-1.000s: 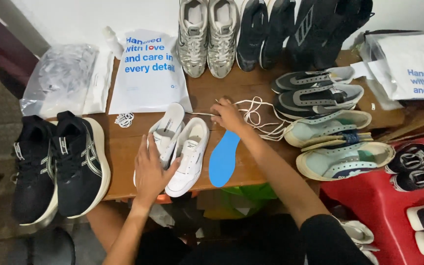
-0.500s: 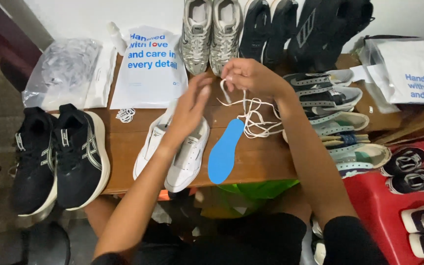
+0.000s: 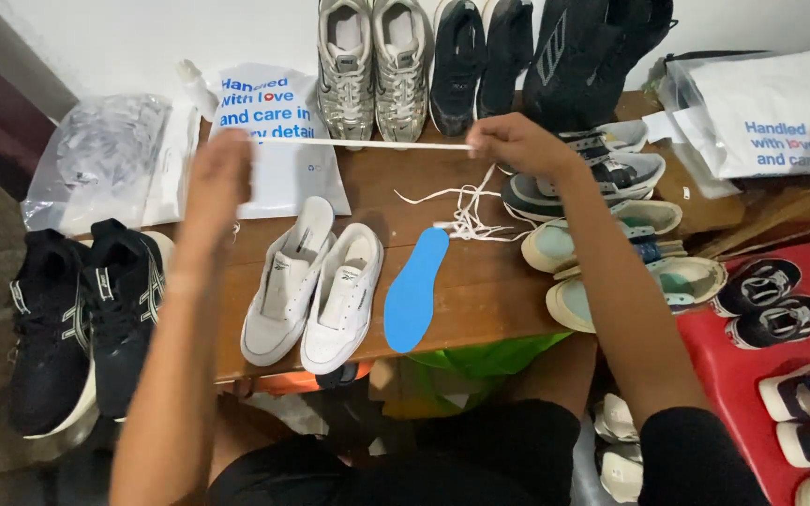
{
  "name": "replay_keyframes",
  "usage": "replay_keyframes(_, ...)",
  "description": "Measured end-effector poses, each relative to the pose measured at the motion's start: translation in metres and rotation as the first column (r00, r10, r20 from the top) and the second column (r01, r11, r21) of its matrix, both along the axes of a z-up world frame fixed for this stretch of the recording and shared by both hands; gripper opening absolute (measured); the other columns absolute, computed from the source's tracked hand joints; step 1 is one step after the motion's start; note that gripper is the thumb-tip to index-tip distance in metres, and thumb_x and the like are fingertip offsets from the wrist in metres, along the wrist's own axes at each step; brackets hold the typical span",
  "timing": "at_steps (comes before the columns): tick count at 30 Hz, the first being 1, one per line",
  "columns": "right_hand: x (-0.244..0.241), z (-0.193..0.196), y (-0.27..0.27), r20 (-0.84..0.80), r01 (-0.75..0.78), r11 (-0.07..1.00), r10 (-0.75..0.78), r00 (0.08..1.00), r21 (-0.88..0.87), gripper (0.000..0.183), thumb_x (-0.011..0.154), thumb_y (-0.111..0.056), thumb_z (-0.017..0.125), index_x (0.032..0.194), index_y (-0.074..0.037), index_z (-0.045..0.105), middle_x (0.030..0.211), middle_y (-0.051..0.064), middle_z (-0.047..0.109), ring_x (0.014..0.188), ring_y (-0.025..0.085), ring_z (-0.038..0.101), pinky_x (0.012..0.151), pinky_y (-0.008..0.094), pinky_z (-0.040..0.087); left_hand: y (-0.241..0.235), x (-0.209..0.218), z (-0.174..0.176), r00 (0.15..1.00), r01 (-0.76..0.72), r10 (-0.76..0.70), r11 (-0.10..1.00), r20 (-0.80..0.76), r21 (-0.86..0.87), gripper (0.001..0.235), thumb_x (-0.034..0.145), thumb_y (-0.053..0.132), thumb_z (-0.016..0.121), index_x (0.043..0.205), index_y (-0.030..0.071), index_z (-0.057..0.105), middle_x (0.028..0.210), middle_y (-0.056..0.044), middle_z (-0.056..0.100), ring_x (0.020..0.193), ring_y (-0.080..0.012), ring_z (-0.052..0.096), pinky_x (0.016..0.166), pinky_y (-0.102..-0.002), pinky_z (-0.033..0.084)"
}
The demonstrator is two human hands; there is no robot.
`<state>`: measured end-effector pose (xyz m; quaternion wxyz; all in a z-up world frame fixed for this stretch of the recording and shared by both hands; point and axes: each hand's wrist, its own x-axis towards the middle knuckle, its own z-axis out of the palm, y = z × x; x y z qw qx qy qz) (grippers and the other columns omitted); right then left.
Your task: The person removes the insole from a white sneaker, then threads a white shoelace through the eyelets of the shoe. They pull the laces to tighten them and continue lacing the shoe.
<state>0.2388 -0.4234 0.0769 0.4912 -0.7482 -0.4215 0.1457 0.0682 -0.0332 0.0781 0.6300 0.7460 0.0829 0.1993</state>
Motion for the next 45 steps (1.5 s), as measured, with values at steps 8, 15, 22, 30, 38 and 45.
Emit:
replay_keyframes(8,0.027,-0.002,-0.041,0.086,0.183,0.971,-0.171,0.982,-0.153,0.035,0.113,-0.036,0.045,0.087,-0.013,0.051,0.08,-0.002,0.04,0.072,0.011,0.037,0.072,0.027,0.036,0.089,-0.043,0.013,0.912,-0.151,0.386,0.634,0.141,-0.759,0.031,0.103,0.018,0.061,0.074,0.021,0.051,0.065,0.008,0.042,0.056,-0.0055,0.034,0.051,-0.022,0.025)
replay_keyframes(15,0.02,0.012,-0.032,-0.086,0.124,0.99,-0.117,0.989,0.074,0.045,0.111,-0.042,0.047,0.075,-0.016,0.038,0.077,-0.003,0.03,0.066,0.011,0.029,0.075,0.029,0.04,0.099,-0.046,0.0,0.802,0.136,0.384,0.629,0.458,-0.766,0.022,0.096,0.04,0.067,0.102,0.019,0.074,0.073,0.012,0.054,0.048,0.001,0.025,0.041,-0.021,0.014)
replay_keyframes(22,-0.034,0.091,0.042,0.161,0.038,0.994,-0.021,0.987,-0.103,0.038,0.107,-0.043,0.049,0.093,-0.009,0.059,0.089,0.001,0.054,0.084,0.013,0.06,0.081,0.027,0.051,-0.047,-0.034,0.07,0.961,0.147,0.003,0.841,0.275,-0.521,0.088,0.082,0.052,0.072,0.156,0.02,0.036,0.148,-0.009,0.061,0.047,0.0062,0.038,0.036,-0.009,0.027)
replay_keyframes(30,-0.056,0.099,0.079,0.217,-0.106,0.964,0.16,0.963,-0.243,0.035,0.11,-0.035,0.045,0.086,-0.012,0.056,0.074,0.001,0.048,0.064,0.012,0.04,0.066,0.029,0.035,-0.106,0.022,0.035,0.909,0.277,-0.375,0.868,0.18,0.411,0.025,0.105,0.027,0.053,0.092,0.014,0.069,0.084,0.002,0.066,0.079,-0.0128,0.057,0.075,-0.028,0.041)
replay_keyframes(38,-0.018,0.05,0.02,0.028,-0.105,0.993,0.107,0.994,-0.058,0.04,0.107,-0.043,0.049,0.086,-0.01,0.057,0.08,0.002,0.053,0.072,0.011,0.051,0.071,0.025,0.043,-0.045,-0.008,0.062,0.96,0.279,-0.261,0.921,0.102,-0.273,0.018,0.102,0.033,0.056,0.088,0.022,0.053,0.059,0.011,0.035,0.051,-0.003,0.028,0.047,-0.019,0.023)
replay_keyframes(45,0.002,-0.007,-0.019,-0.207,0.061,0.998,-0.065,0.976,-0.027,0.035,0.11,-0.037,0.049,0.082,-0.016,0.049,0.065,-0.004,0.033,0.062,0.01,0.034,0.079,0.031,0.047,0.018,-0.054,0.086,0.935,0.288,-0.079,0.737,0.345,-0.612,0.02,0.102,0.03,0.064,0.083,0.022,0.061,0.079,0.013,0.055,0.048,0.0005,0.019,0.042,-0.019,0.012)
